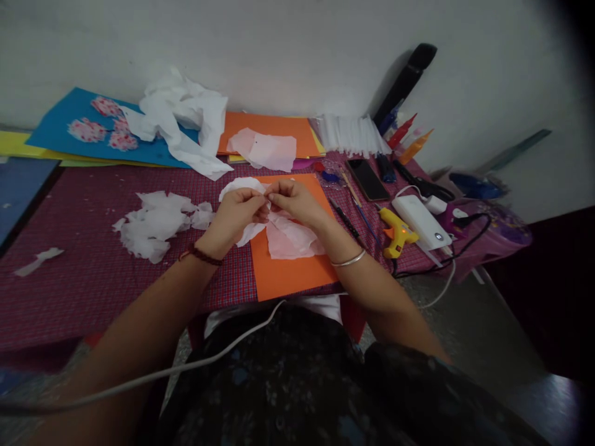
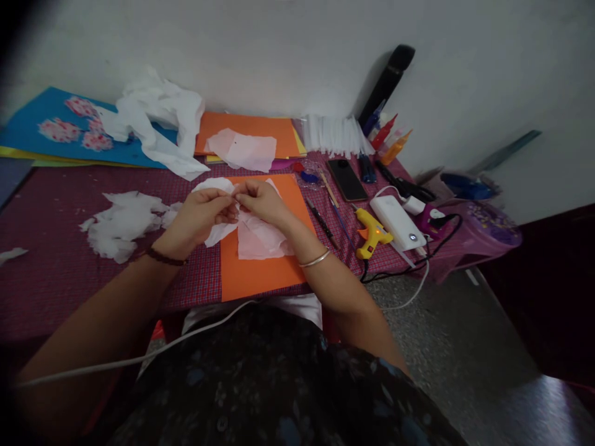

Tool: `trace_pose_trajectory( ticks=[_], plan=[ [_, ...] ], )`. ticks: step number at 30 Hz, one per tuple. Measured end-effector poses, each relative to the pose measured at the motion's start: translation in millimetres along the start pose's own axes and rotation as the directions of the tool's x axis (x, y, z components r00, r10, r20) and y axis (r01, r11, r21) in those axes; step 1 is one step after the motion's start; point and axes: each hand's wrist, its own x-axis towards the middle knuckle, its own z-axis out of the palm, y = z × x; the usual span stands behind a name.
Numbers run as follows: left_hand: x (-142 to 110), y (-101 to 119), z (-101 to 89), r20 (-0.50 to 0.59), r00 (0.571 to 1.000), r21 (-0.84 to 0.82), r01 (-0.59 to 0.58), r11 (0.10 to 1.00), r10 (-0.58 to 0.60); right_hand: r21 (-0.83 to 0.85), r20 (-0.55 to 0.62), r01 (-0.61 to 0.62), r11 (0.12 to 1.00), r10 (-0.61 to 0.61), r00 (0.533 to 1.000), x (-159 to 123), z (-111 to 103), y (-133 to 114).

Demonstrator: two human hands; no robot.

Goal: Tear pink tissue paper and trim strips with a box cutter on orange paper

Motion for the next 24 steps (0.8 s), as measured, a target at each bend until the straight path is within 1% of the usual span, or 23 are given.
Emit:
trace_pose_trajectory(
  ticks=[2, 3, 8, 13, 17, 20, 24],
  plan=[
    [-0.5, 2.1, 0.0, 0.010, 0.997, -0.075, 0.077, 0.994, -0.077, -0.027, -0.002, 0.012, 1.000, -0.012, 1.000, 0.8, -1.3, 1.5],
    [-0.7, 2.9, -0.2, 0.015, 0.995, -0.101, 0.098, 0.990, -0.097, -0.037, -0.001, 0.016, 0.999, -0.016, 1.000, 1.3, -2.0, 2.4],
    [-1.1, 4.1, -1.1, 0.021, 0.991, -0.131, 0.132, 0.983, -0.131, -0.078, 0.013, 0.045, 0.996, -0.045, 0.999, 3.1, -4.8, 6.3],
    [0.2, 0.1, -0.7, 0.022, 0.995, -0.133, 0.103, 0.986, -0.101, -0.101, 0.005, 0.066, 0.993, -0.066, 0.998, 3.2, -5.6, 7.2],
    [2.6, -3.9, 2.0, -0.002, 0.998, -0.106, 0.061, 0.992, -0.061, -0.096, 0.006, 0.060, 0.994, -0.060, 0.998, 2.2, -4.8, 5.7],
    [3.9, -5.6, 3.9, -0.019, 0.999, -0.096, 0.037, 0.995, -0.039, -0.069, 0.013, 0.056, 0.996, -0.055, 0.998, 2.2, -4.0, 4.3],
    [4.6, -6.3, 4.0, -0.024, 1.000, -0.087, 0.009, 0.996, -0.011, -0.016, -0.012, 0.049, 0.999, -0.050, 0.999, 2.0, -4.0, 3.4]
  ],
)
